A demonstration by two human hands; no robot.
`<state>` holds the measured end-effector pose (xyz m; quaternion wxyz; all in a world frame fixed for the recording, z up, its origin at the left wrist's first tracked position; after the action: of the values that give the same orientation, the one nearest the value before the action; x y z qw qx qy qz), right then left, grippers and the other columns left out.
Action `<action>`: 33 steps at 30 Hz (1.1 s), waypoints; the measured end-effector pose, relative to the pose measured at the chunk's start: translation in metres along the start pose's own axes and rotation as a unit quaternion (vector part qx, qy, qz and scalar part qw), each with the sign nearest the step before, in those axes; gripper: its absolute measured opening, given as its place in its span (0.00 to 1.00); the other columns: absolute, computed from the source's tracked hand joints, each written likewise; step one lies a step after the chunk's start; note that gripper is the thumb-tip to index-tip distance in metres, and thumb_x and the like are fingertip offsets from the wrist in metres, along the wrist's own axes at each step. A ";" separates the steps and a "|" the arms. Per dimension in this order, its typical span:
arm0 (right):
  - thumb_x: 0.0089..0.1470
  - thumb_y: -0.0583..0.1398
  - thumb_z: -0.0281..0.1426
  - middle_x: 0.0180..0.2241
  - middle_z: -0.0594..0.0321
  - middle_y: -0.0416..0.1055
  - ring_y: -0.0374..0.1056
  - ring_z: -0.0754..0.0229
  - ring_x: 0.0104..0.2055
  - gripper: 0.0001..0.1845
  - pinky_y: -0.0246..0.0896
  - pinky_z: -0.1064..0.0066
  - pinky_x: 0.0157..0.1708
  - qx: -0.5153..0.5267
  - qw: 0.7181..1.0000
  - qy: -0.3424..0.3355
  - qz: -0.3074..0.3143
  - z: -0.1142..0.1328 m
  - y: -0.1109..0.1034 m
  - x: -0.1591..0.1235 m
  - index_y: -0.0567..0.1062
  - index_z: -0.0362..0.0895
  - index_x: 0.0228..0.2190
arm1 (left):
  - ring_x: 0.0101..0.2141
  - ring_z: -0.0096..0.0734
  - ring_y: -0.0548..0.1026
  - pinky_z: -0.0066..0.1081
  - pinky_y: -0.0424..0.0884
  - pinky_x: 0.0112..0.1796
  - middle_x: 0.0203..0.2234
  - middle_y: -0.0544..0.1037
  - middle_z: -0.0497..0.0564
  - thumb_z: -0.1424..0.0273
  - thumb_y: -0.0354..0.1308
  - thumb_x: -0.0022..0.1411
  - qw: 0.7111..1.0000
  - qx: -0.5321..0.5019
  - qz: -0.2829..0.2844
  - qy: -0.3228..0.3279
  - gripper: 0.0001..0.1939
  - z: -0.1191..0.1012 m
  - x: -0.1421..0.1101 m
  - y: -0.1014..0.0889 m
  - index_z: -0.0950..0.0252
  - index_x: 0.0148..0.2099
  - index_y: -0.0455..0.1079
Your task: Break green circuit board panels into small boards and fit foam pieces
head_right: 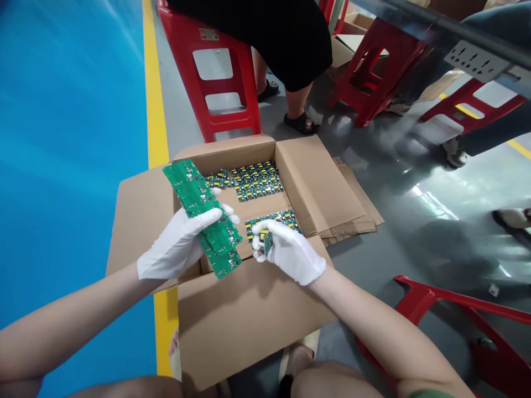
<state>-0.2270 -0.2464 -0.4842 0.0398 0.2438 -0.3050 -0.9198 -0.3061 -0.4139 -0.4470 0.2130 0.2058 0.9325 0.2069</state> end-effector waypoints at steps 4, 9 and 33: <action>0.49 0.60 0.51 0.17 0.67 0.61 0.55 0.69 0.17 0.25 0.44 0.75 0.17 -0.164 0.985 0.007 -0.042 -0.004 0.009 0.004 0.69 0.42 0.20 | 0.35 0.37 0.78 0.37 0.78 0.36 0.34 0.77 0.52 0.67 0.67 0.54 0.999 0.037 0.011 0.007 0.13 0.010 0.001 -0.002 0.67 0.38 0.71; 0.44 0.66 0.44 0.20 0.72 0.62 0.49 0.71 0.17 0.20 0.42 0.76 0.17 -0.251 0.967 -0.013 -0.032 -0.005 0.025 0.006 0.73 0.41 0.32 | 0.36 0.37 0.78 0.37 0.77 0.39 0.34 0.78 0.52 0.66 0.67 0.53 0.989 0.129 -0.011 0.074 0.13 0.015 -0.001 -0.003 0.66 0.38 0.71; 0.45 0.63 0.41 0.20 0.71 0.55 0.51 0.68 0.23 0.16 0.47 0.73 0.24 -0.301 0.935 -0.115 -0.146 -0.023 0.019 0.015 0.62 0.45 0.23 | 0.36 0.42 0.80 0.42 0.76 0.42 0.33 0.80 0.53 0.68 0.66 0.51 0.932 0.291 -0.079 0.202 0.17 0.015 0.001 -0.011 0.62 0.41 0.66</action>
<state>-0.2304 -0.2776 -0.4959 -0.0589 0.1548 0.0223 -0.9859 -0.3027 -0.4185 -0.4650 -0.0339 0.1386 0.9883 -0.0540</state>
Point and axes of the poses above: each hand's wrist, its own x-axis towards the middle knuckle, its own y-axis out of the palm, z = x × y, the point moved 2 cm from there along x, towards the middle knuckle
